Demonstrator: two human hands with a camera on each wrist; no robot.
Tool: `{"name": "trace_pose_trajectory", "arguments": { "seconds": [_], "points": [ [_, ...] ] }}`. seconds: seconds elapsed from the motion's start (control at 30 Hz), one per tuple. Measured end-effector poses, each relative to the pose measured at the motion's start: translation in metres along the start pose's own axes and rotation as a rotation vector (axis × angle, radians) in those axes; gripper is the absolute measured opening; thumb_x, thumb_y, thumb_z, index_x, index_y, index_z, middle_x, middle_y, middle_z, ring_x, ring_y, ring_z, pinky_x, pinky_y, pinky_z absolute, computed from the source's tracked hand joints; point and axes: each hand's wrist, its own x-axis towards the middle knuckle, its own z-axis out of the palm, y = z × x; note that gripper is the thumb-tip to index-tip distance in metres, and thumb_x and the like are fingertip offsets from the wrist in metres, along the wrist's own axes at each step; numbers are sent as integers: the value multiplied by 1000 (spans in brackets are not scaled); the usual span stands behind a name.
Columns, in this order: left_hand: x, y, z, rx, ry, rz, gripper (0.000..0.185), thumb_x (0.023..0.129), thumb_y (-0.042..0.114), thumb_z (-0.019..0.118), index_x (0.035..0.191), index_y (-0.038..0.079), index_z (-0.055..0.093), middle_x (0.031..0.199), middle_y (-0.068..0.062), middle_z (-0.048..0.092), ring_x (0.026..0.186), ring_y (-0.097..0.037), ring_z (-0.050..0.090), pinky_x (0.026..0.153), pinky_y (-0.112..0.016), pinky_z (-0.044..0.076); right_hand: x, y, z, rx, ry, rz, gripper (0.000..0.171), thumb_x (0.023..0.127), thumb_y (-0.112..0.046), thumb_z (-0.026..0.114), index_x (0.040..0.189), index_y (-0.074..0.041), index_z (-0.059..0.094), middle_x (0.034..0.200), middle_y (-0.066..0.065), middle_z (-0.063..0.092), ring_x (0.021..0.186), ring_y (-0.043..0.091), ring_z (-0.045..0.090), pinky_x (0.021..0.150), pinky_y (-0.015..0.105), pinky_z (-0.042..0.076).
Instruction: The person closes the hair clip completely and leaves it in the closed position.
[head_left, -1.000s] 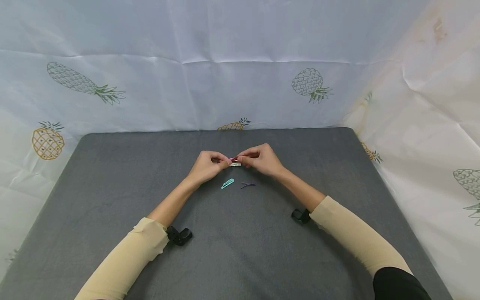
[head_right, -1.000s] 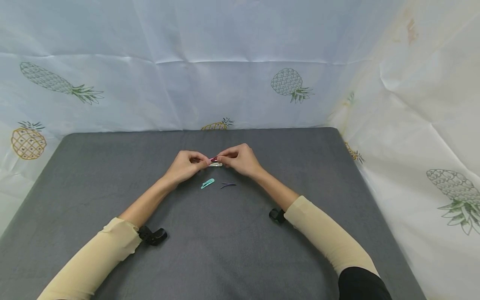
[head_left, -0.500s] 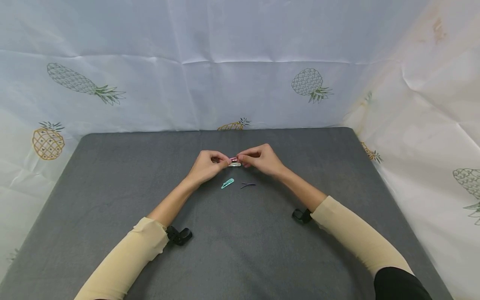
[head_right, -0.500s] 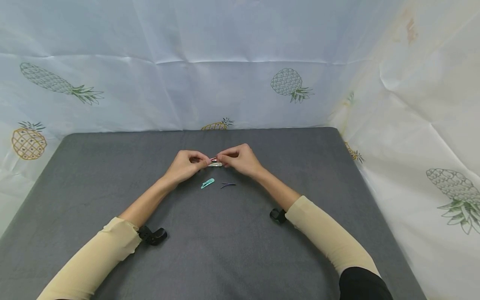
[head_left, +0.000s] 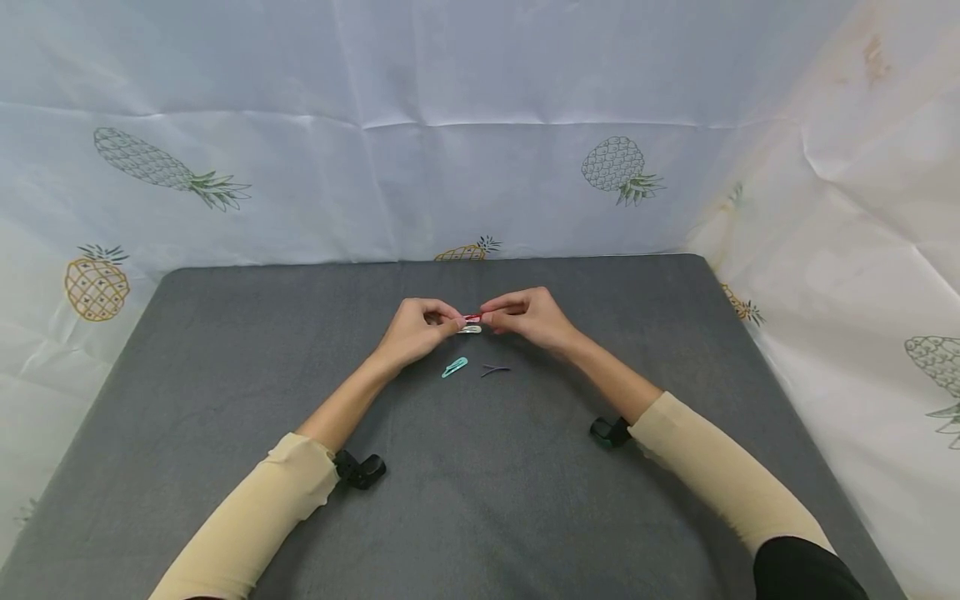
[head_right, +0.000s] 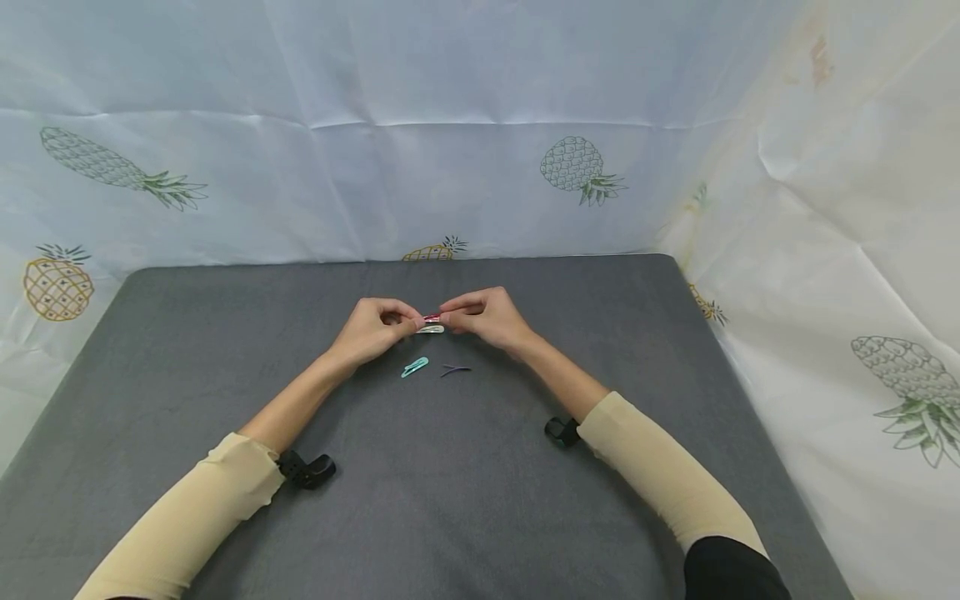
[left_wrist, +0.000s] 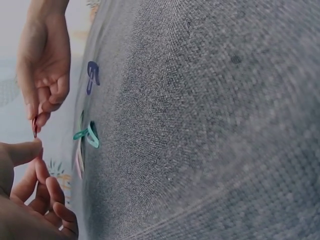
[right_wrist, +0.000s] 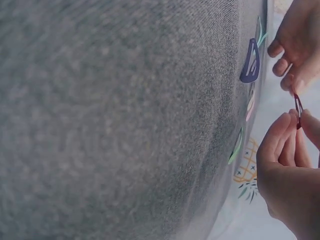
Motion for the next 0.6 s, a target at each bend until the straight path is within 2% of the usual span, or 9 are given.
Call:
{"name": "trace_pose_trajectory", "arguments": {
  "seconds": [0.27, 0.6],
  "points": [
    [1, 4, 4, 43, 3, 34, 13, 99, 18, 79, 99, 6, 82, 81, -3, 70, 58, -11, 44, 55, -24, 35, -5, 1, -6, 28, 23, 33, 28, 99, -12, 80, 124, 1, 79, 119, 20, 81, 101, 35, 79, 93, 43, 65],
    [5, 6, 6, 76, -4, 85, 11, 98, 15, 79, 98, 5, 83, 81, -9, 71, 54, -6, 42, 53, -25, 34, -6, 4, -11, 14, -6, 58, 28, 104, -8, 72, 131, 2, 76, 125, 26, 79, 109, 33, 79, 94, 39, 65]
  ]
}}
